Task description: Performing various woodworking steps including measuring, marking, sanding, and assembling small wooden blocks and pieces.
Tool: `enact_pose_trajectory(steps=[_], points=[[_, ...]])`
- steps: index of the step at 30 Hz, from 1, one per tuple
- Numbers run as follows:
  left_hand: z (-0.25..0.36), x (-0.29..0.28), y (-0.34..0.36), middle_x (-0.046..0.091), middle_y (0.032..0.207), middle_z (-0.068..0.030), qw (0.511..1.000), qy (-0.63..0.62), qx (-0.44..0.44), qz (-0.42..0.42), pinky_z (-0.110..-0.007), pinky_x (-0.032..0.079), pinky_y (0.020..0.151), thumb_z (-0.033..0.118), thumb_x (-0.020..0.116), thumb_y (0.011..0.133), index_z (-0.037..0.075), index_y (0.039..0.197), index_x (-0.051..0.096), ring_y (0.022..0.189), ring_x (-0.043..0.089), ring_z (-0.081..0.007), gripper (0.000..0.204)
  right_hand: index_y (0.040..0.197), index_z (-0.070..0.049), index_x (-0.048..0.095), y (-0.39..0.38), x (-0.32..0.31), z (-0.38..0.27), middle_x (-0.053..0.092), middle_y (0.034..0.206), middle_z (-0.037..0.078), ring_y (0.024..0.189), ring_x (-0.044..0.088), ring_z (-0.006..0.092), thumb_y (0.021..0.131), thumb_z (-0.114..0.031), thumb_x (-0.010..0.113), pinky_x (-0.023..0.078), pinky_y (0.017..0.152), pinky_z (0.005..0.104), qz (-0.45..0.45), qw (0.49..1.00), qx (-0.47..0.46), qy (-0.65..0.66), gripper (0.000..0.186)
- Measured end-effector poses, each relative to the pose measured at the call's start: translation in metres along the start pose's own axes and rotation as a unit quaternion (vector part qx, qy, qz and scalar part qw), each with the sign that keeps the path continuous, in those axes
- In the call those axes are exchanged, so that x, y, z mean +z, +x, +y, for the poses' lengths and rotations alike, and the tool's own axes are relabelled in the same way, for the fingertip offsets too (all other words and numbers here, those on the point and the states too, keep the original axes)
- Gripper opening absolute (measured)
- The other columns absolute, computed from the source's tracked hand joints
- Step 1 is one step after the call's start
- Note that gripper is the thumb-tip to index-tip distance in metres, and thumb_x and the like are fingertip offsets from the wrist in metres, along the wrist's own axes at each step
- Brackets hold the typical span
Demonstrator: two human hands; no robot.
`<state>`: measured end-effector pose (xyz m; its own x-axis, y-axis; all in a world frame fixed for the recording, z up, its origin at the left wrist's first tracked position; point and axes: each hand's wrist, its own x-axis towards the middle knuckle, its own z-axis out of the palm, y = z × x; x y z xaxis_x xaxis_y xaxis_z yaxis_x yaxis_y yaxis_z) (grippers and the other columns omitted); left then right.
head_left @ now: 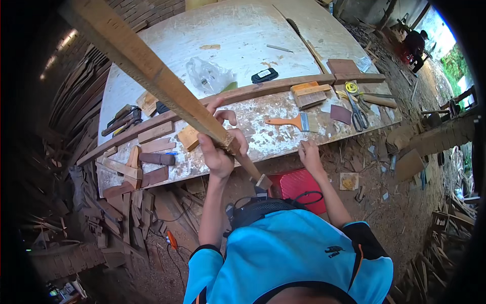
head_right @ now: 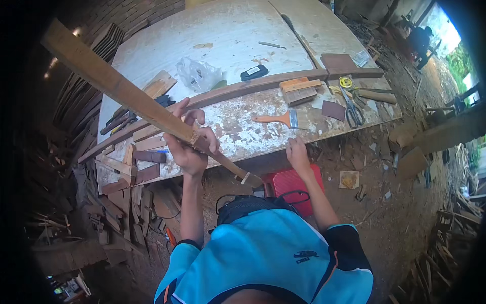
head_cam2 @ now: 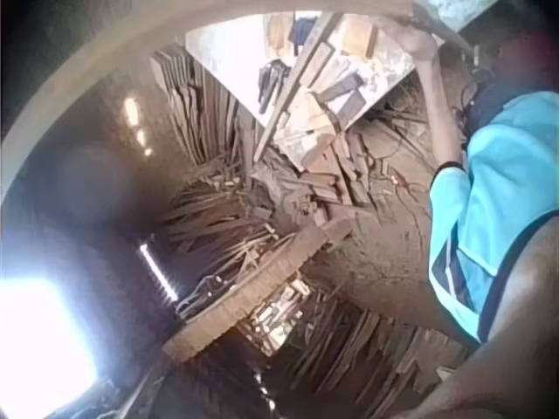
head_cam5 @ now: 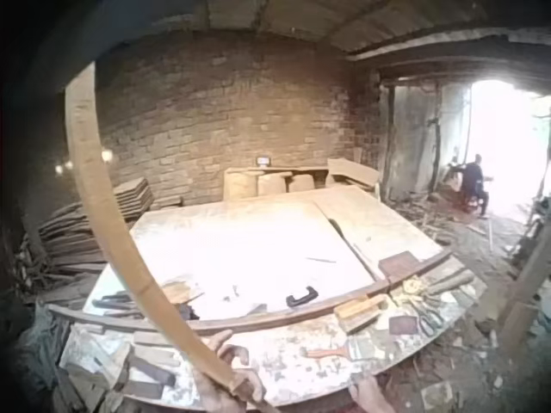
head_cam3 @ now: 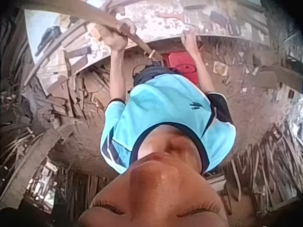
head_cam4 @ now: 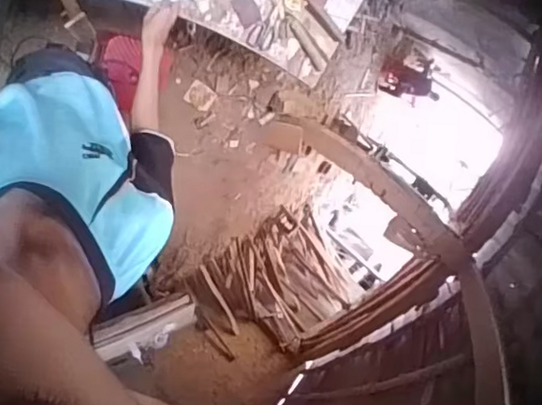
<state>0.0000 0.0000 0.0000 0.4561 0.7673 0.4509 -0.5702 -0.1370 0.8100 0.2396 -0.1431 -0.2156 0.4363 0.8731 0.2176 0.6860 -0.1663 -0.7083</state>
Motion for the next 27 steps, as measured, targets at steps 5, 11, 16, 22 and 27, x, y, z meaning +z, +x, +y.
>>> enact_pose_trajectory(steps=[5,11,16,22,27], points=[[-0.002,0.002,-0.001,0.044,0.091,-0.009,1.0,-0.015,-0.018,0.019,-0.027,0.042,0.036,0.067,0.023,0.09,0.003,0.138,0.027,0.041,0.05,-0.0161,0.08,0.102,0.007,0.061,0.018,0.014,-0.009,0.056,0.087,0.022,0.082,0.057,0.0367,0.078,-0.001,0.059,0.046,0.074,0.0414,0.039,0.996,-0.026,-0.082,0.025],[-0.003,-0.001,-0.002,0.045,0.09,-0.0084,1.0,-0.01,-0.022,0.019,-0.026,0.041,0.036,0.067,0.024,0.09,0.001,0.137,0.027,0.041,0.05,-0.0156,0.081,0.095,0.005,0.065,0.027,0.006,-0.002,0.059,0.084,0.021,0.078,0.058,0.0347,0.077,-0.001,0.062,0.046,0.071,0.0396,0.03,0.999,-0.032,-0.015,0.019],[0.001,-0.002,-0.001,0.045,0.089,-0.008,1.0,-0.011,-0.021,0.015,-0.025,0.041,0.035,0.067,0.024,0.09,0.001,0.136,0.028,0.041,0.049,-0.015,0.081,0.084,0.004,0.066,0.037,0.009,-0.008,0.059,0.082,0.021,0.083,0.057,0.0374,0.074,-0.001,0.062,0.045,0.076,0.0431,0.029,0.999,-0.002,-0.023,0.012],[0.003,-0.005,0.0,0.046,0.087,-0.0074,1.0,-0.006,-0.012,0.015,-0.025,0.04,0.035,0.069,0.023,0.089,0.0,0.135,0.03,0.04,0.049,-0.0138,0.083,0.091,0.003,0.067,0.046,0.011,-0.005,0.061,0.083,0.018,0.08,0.059,0.0335,0.076,-0.006,0.067,0.046,0.071,0.0382,-0.016,0.999,-0.049,0.003,0.017],[0.006,-0.007,-0.001,0.046,0.085,-0.0068,1.0,0.006,-0.006,0.019,-0.024,0.04,0.035,0.069,0.024,0.088,0.0,0.136,0.03,0.04,0.049,-0.0134,0.085,0.106,-0.002,0.065,0.051,-0.008,0.008,0.057,0.099,0.015,0.094,0.051,0.0314,0.069,-0.012,0.074,0.042,0.084,0.0376,-0.064,0.994,-0.08,-0.029,0.039]])
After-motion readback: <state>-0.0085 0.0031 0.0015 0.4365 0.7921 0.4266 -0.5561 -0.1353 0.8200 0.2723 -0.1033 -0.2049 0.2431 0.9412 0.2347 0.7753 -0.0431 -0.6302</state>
